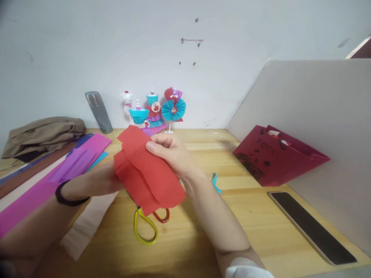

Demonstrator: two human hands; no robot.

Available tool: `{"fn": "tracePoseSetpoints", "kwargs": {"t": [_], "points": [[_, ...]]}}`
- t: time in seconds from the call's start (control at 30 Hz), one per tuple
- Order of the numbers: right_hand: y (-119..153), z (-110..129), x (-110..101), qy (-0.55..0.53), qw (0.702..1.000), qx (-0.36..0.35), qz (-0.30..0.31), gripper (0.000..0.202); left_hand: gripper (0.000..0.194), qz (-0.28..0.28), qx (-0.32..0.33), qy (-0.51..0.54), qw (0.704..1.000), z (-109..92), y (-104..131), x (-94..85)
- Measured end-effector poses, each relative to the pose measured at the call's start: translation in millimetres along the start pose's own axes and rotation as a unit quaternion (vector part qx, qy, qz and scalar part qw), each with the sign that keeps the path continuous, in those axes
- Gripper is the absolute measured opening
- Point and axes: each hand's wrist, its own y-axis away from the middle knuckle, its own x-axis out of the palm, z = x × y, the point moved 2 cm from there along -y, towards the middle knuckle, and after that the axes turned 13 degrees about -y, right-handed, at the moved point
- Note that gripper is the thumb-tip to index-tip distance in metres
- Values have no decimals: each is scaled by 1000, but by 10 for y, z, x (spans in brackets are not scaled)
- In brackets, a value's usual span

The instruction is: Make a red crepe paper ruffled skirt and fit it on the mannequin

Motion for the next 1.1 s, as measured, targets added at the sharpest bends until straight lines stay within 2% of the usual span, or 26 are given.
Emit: {"fn": "tracePoseSetpoints", "kwargs": {"t": [0.1, 0.27, 0.33, 0.43, 0.5, 0.57, 0.7, 0.8, 0.93, 1.1], "points": [[7, 8, 0, -1, 1000, -7, 3, 29, 15, 56, 32, -4, 998, -106, 9, -51], [22, 54, 1, 14, 1000, -19, -3, 29, 13, 42, 38, 72, 996, -286, 2, -186], [27, 64, 0, 24, 999, -22, -4, 29, 17, 35, 24, 109, 993, -298, 17, -232], [24, 51, -11, 42, 999, -22, -10, 27, 27, 59, -6, 167, 984, -254, 60, -289], [12, 32, -23, 59, 998, -24, -11, 25, 37, 81, 3, 211, 974, -220, 84, -317], [-7, 11, -38, 75, 997, -26, -12, 23, 47, 78, 23, 259, 962, -196, 91, -329], [-62, -34, -64, 121, 992, -14, 8, 24, 43, 7, 13, 328, 944, -168, 59, -284], [-113, -74, -78, 166, 985, 5, 43, 30, 40, -71, -45, 346, 935, -135, 18, -227], [-179, -139, -101, 183, 981, 13, 69, 34, 24, -156, -107, 326, 926, -48, -45, -196], [-253, -217, -159, 177, 982, 14, 66, 34, 29, -207, -130, 331, 911, 95, -108, -203]]}}
